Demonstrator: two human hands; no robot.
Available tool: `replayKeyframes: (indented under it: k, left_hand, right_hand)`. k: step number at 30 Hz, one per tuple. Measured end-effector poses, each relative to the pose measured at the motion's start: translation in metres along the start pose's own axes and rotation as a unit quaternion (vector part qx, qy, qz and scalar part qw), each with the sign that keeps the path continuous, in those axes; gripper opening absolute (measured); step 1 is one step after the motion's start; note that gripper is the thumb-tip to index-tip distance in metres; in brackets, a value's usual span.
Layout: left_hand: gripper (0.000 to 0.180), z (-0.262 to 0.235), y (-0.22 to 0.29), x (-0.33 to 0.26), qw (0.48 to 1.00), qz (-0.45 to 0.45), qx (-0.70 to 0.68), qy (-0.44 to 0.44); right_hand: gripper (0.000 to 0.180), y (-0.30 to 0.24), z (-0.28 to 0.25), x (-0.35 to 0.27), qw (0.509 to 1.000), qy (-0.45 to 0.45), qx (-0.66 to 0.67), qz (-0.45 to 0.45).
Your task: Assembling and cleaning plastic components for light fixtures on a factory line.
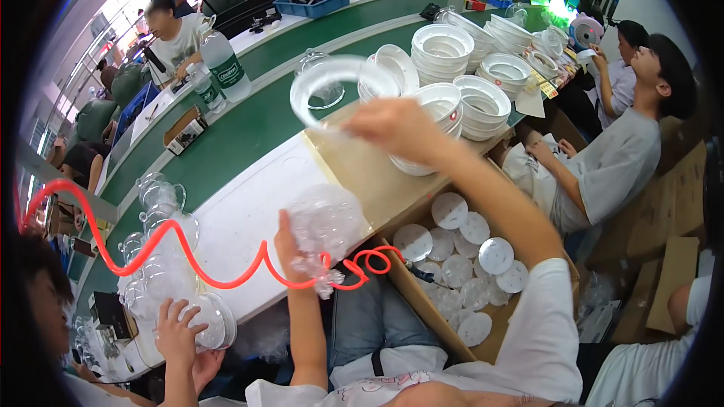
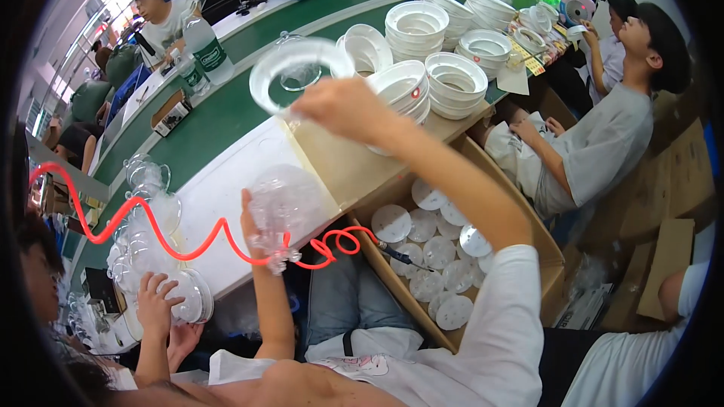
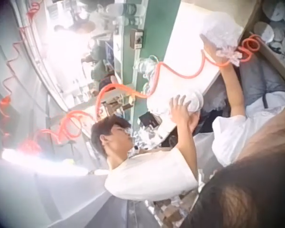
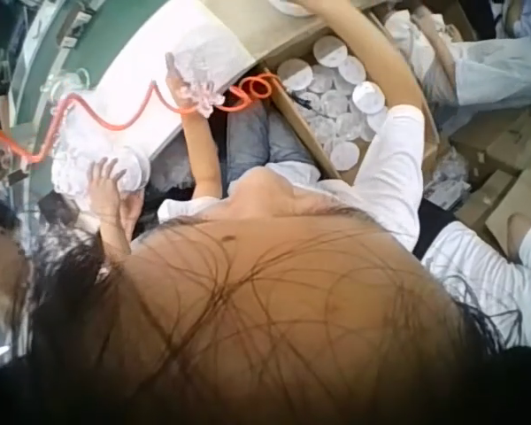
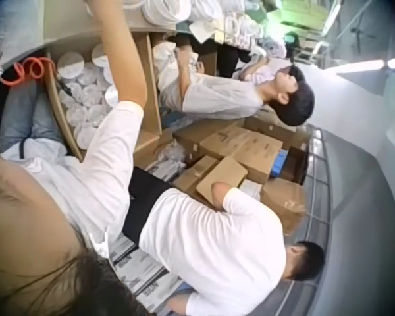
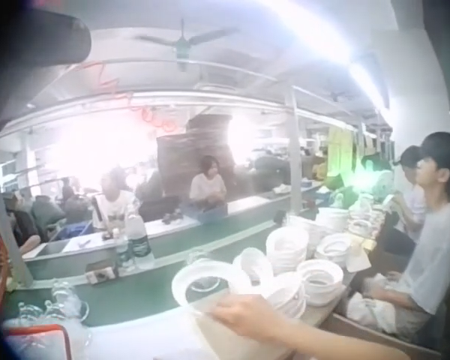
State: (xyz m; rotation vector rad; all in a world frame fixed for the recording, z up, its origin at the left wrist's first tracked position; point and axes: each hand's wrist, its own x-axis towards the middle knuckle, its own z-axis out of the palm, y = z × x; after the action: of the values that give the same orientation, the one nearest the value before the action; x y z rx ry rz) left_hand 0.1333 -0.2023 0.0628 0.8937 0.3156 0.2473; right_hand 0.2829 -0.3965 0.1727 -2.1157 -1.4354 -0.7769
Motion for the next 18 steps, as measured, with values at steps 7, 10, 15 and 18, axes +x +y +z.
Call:
replayKeyframes:
  k: [7, 10, 15, 18]
  left_hand:
    - [0.049, -0.069, 0.031, 0.031, 0.991, -0.052, -0.115, 0.044]
    - [0.046, -0.097, 0.03, 0.06, 0.991, -0.007, -0.11, 0.069]
    - [0.043, -0.103, 0.027, 0.085, 0.987, 0.027, -0.144, 0.07]
    - [0.056, -0.099, 0.039, 0.084, 0.992, 0.053, -0.108, 0.031]
  right_hand:
    - [0.01, -0.039, 0.158, -0.05, 0.986, -0.077, 0.087, 0.123]
    - [0.01, -0.057, 0.183, -0.057, 0.984, -0.086, 0.091, 0.129]
    - [0.019, -0.043, 0.172, -0.048, 0.856, 0.143, 0.339, 0.363]
    - [0.031, -0.035, 0.147, -0.046, 0.625, 0.222, 0.571, 0.484]
